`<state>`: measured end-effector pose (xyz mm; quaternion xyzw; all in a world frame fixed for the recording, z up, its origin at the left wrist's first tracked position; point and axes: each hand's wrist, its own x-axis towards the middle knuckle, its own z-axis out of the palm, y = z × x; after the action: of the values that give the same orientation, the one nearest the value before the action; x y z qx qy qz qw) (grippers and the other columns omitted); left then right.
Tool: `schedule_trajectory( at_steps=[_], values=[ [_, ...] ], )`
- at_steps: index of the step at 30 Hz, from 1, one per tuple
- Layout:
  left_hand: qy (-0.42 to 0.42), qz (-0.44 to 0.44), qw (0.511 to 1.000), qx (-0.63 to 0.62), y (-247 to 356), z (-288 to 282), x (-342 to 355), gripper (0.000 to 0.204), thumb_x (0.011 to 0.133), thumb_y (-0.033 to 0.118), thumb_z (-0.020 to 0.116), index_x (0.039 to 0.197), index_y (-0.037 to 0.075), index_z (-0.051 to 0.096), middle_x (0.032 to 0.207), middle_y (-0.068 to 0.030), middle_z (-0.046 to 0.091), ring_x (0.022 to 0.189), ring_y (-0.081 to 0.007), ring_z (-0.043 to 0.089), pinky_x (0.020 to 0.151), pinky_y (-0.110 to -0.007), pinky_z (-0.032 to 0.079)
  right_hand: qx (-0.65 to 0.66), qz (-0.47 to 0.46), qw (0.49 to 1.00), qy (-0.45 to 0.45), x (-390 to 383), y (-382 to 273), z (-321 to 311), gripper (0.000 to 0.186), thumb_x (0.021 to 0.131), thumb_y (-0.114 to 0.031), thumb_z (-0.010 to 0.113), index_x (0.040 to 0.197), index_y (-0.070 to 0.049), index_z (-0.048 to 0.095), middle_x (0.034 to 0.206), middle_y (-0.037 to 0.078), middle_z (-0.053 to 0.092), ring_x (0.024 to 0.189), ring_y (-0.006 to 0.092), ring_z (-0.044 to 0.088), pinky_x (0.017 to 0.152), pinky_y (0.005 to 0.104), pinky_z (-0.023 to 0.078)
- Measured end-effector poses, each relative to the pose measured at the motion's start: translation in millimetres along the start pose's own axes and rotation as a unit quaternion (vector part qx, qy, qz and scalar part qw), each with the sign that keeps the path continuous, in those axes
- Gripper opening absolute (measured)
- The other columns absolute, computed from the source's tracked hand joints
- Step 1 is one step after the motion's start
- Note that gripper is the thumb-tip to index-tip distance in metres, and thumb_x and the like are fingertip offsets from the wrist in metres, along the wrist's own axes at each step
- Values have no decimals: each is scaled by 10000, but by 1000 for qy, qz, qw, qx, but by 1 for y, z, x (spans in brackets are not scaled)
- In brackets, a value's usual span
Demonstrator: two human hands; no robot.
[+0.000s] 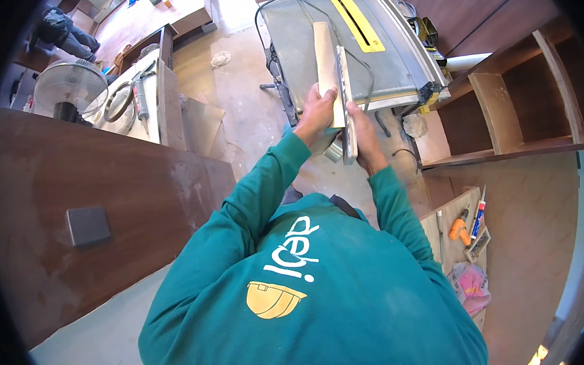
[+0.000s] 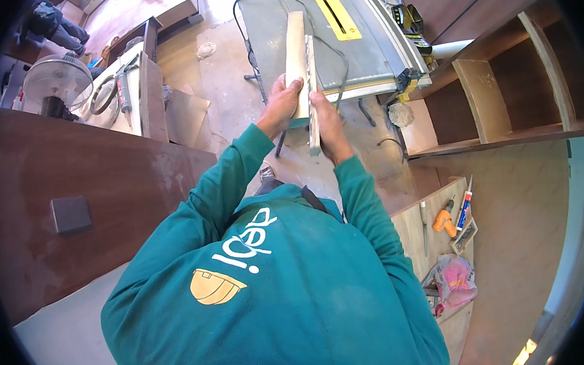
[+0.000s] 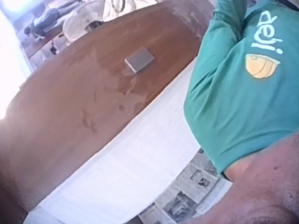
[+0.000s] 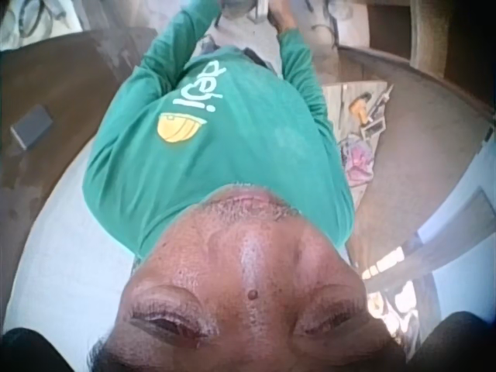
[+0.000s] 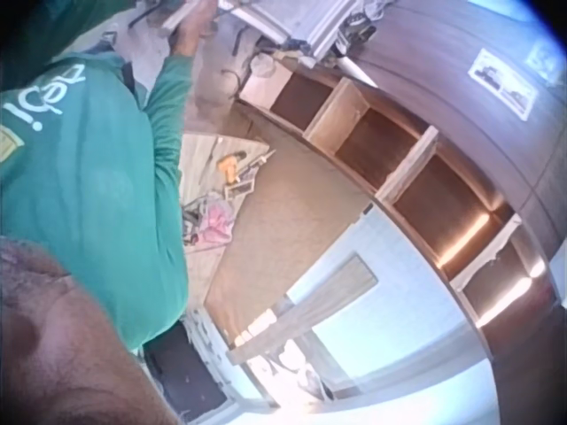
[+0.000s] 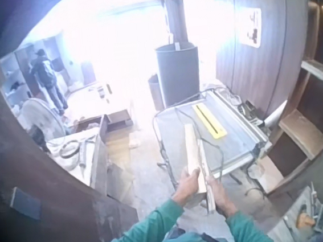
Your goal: The person measures and fits a flexible edge banding strip to the curved edge of a wooden cabinet shelf. They repeatedly align the strip, press it into place, and adjust its position to ensure a snug fit along the contour.
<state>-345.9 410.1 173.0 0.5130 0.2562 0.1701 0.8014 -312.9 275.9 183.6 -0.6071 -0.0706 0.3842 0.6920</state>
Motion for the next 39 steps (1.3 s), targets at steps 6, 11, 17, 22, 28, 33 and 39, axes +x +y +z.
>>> schedule_trajectory(
  at_steps=[6,11,17,22,28,33,39],
  values=[
    [-14,19,1000,-20,-8,-4,-1,316,1058,173,557,1309,-8,498,1114,-124,650,976,-175,653,843,-342,557,54,-21,998,-20,14,-21,14,491,1039,-451,523,1351,-74,562,1018,25,638,834,100,609,696,278,525],
    [9,15,999,-28,-9,-5,7,319,1055,167,558,1309,-17,501,1124,-123,656,967,-161,655,835,-322,554,-39,-10,999,25,-53,18,-2,496,1026,-495,535,1184,-35,633,981,37,655,872,136,634,715,296,558],
    [9,26,996,87,-11,-6,-4,340,1051,207,568,1312,-4,517,1101,-104,661,957,-153,648,823,-320,546,-27,-5,999,26,-41,15,-1,507,1023,-492,541,1198,-27,642,867,21,623,774,135,627,700,288,558],
    [4,26,999,20,9,16,-37,365,1049,222,572,1329,-6,514,1105,-95,653,981,-144,635,861,-311,532,72,-19,997,0,27,-2,-5,524,1032,-432,531,1364,-28,566,1021,61,682,879,145,679,802,297,555],
    [-23,39,998,36,-4,18,-44,331,1067,202,531,1337,11,506,1172,-92,648,1020,-145,627,893,-311,527,129,-12,991,-27,79,-3,-23,475,1024,-448,544,1190,-17,657,997,90,734,832,185,724,778,319,591],
    [-27,21,999,-8,-47,-5,-45,385,1075,224,504,1386,2,461,1222,-132,623,1097,-190,593,959,-348,495,151,57,985,-60,66,5,-48,571,991,-540,537,1223,-23,606,1053,120,696,936,198,700,696,380,612],
    [-34,-15,999,29,-59,-5,-58,419,1085,288,502,1373,-15,470,1212,-104,595,1060,-173,575,926,-331,482,236,81,964,-96,28,17,-67,526,1020,-500,504,1197,-25,642,951,114,733,802,199,739,649,388,636]
  ],
)
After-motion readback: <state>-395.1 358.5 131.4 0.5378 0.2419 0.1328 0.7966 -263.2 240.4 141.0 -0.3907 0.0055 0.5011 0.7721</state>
